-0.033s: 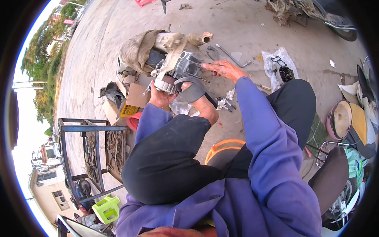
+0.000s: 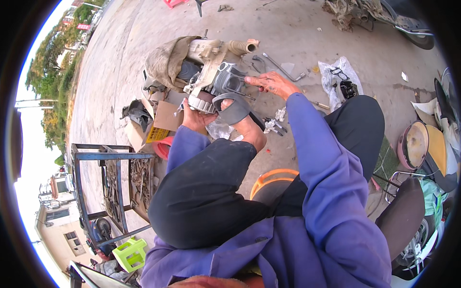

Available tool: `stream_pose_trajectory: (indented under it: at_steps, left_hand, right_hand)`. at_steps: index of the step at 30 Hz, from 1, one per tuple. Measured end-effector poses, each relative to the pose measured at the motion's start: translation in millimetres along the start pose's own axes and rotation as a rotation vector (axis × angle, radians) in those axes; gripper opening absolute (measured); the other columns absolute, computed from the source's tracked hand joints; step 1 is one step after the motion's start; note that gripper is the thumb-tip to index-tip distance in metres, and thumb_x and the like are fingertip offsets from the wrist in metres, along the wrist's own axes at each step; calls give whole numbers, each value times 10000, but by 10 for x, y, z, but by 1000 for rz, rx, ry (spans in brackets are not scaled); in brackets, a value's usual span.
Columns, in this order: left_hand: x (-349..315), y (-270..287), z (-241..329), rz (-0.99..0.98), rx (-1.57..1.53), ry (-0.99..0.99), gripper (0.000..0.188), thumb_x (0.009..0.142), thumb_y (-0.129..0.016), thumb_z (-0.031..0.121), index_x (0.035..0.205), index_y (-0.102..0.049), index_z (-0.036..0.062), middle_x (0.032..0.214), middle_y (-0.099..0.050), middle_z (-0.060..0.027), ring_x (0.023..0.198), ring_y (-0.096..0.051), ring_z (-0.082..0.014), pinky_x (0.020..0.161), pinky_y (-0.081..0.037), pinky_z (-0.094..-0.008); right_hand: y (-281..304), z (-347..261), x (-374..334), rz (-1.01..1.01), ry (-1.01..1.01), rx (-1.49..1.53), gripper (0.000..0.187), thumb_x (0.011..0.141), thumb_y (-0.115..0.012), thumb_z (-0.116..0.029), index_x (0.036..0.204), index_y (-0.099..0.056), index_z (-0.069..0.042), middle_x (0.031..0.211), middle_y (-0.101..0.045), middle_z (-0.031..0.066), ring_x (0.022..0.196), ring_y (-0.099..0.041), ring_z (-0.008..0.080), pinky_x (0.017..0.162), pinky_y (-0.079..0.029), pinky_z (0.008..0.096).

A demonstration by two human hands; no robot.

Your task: The person assembles a small engine by hand, inserting a piston into the cylinder and attaching the cylinder head. They handle bolts, a piston, and a cylinder head, using a wrench to tighten components.

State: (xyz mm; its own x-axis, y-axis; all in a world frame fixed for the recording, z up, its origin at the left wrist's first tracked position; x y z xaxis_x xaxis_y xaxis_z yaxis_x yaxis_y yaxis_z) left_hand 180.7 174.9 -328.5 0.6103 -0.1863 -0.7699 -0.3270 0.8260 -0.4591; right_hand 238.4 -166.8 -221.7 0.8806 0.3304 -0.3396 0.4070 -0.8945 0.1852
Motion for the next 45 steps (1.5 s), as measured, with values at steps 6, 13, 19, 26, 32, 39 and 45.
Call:
stream_pose_trajectory:
  at_steps: [6,13,19,26,32,39,45]
  left_hand:
    - [-336,-155,171,323,512,-858,1119,841,-768,355,1613,40,292,1564,-278,-200,1300,-493,-376,937,-513,-525]
    - [-355,0,271,274,405,-876,1000,869,-708,208,1622,-50,227,1514,-374,-181,1226,-551,-343,937,-534,-505]
    - [-231,-10,207,207,346,-811,927,894,-654,251,1616,-78,183,1446,-467,-185,1210,-577,-338,921,-543,-496]
    - [-147,82,242,251,198,-585,677,968,-492,505,1478,-362,78,1393,-535,-198,1134,-637,-438,920,-544,-546]
    - [-97,100,228,371,233,-609,816,929,-490,597,1516,-198,110,1426,-457,-247,1115,-628,-478,884,-562,-578]
    - [-109,90,228,396,176,-478,788,940,-411,687,1459,-391,94,1424,-497,-211,1172,-598,-444,950,-494,-634]
    - [-49,-46,165,247,132,-289,898,915,-357,764,1481,-421,70,1463,-458,-232,1274,-493,-479,1085,-380,-614]
  right_hand:
    - [31,4,-11,-4,2,-28,746,768,-648,-805,865,-718,-69,771,-585,9,739,-522,122,626,-385,294]
    - [-28,-2,79,-76,42,-89,754,780,-624,-816,812,-700,-66,745,-578,6,727,-521,125,623,-380,294]
    - [22,18,4,-37,45,-55,750,784,-622,-812,800,-695,-66,745,-587,3,723,-516,115,624,-379,300]
    - [-47,-5,65,-13,54,-41,746,790,-637,-787,834,-699,-45,759,-596,14,741,-531,129,637,-398,314]
    - [-16,111,112,-53,11,-84,757,788,-635,-794,867,-706,-44,770,-598,17,753,-556,134,634,-411,312]
    - [-22,65,90,-62,-2,-115,754,790,-628,-796,904,-718,-56,787,-595,2,759,-556,122,631,-402,293]
    - [14,63,57,-69,-3,-117,743,798,-623,-789,946,-722,-68,810,-589,-11,767,-546,106,638,-396,284]
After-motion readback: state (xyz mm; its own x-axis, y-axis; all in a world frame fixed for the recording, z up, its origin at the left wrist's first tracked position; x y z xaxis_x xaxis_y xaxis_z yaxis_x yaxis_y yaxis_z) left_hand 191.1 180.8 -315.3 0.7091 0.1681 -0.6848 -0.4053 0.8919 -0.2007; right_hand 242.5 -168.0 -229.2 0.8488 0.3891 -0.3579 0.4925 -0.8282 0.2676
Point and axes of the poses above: each hand's wrist, its own x-axis towards the middle knuckle, its own y-axis out of the back of the hand, z = x × y, the point moved 9 cm from there along x, towards the middle knuckle
